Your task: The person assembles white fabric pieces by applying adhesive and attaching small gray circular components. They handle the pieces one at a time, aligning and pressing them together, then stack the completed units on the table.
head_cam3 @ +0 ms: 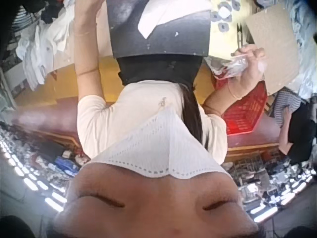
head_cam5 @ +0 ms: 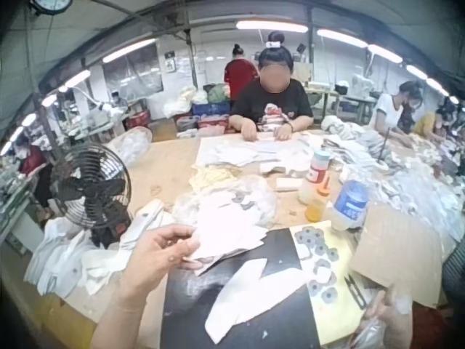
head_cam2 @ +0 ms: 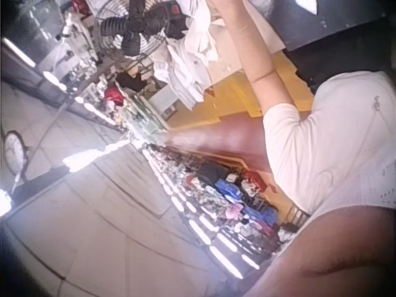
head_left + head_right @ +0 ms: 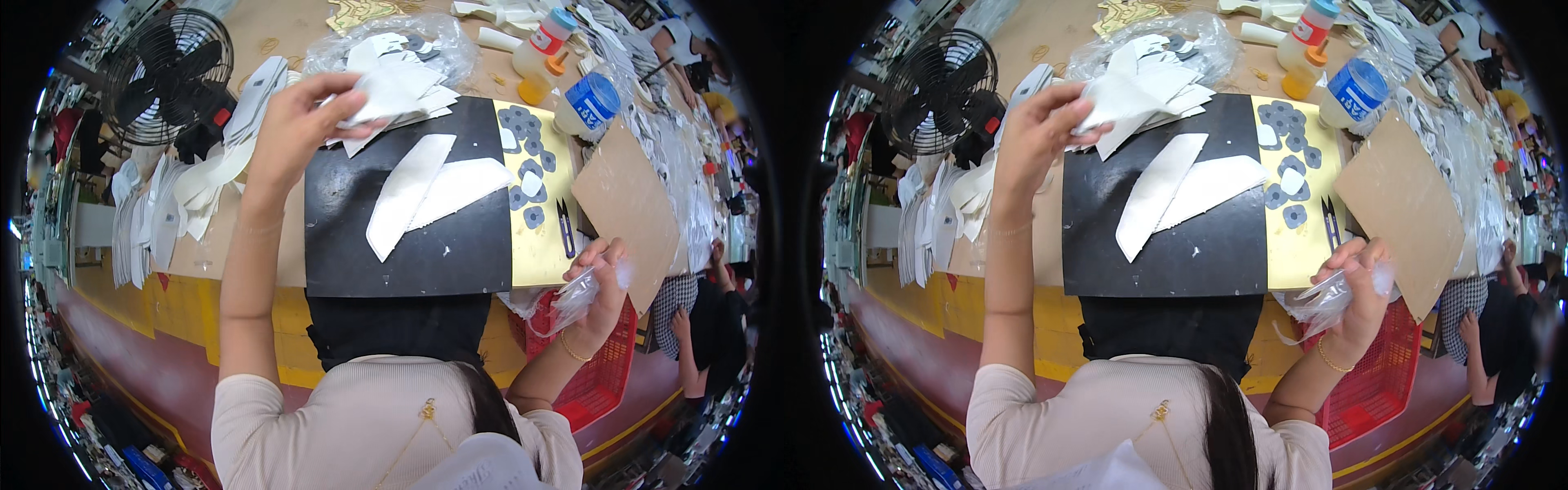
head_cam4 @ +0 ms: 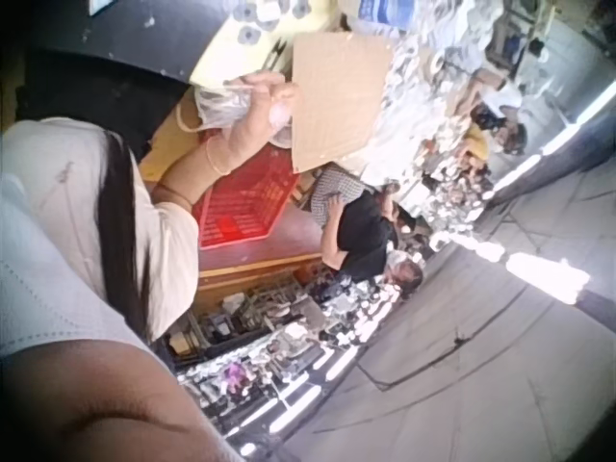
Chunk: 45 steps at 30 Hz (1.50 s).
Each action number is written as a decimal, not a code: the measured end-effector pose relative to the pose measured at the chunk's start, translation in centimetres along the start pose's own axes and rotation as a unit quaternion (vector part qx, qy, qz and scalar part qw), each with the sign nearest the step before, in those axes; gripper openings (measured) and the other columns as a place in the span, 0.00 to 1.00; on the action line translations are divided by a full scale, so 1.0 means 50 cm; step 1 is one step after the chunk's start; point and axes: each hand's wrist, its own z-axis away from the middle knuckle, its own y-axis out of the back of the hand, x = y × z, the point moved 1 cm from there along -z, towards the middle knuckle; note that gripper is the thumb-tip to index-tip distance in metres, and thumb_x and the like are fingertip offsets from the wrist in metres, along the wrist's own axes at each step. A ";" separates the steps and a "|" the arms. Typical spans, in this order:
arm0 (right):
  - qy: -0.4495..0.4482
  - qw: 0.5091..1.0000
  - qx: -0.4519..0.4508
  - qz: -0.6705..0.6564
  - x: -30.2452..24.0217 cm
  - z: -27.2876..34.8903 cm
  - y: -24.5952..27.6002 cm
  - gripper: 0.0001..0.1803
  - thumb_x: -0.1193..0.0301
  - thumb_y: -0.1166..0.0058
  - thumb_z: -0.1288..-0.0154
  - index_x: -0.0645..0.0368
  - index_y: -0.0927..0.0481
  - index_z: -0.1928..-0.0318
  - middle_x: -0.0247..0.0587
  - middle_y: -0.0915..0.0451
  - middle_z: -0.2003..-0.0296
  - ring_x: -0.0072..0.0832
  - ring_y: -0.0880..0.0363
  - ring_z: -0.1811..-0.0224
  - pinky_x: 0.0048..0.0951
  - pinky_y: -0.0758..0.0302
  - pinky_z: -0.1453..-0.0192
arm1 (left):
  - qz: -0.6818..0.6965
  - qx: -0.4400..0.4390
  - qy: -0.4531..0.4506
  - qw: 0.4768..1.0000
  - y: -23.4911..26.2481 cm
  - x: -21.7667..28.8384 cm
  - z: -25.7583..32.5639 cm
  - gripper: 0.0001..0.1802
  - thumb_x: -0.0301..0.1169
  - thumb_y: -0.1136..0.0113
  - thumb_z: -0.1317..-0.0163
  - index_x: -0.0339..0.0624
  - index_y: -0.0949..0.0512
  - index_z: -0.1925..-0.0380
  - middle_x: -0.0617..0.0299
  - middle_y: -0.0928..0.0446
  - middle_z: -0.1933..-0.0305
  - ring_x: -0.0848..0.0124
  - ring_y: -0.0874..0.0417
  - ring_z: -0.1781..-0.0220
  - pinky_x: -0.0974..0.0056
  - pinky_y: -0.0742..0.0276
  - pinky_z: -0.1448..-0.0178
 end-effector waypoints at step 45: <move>-0.082 0.914 -0.239 0.318 0.222 0.077 -0.193 0.09 0.70 0.38 0.34 0.63 0.17 0.59 0.33 0.19 0.68 0.16 0.25 0.70 0.19 0.29 0.66 | 0.110 -0.012 0.210 0.971 -0.098 -0.189 0.295 0.17 0.27 0.35 0.35 0.31 0.21 0.48 0.57 0.19 0.60 0.76 0.17 0.64 0.73 0.17 0.67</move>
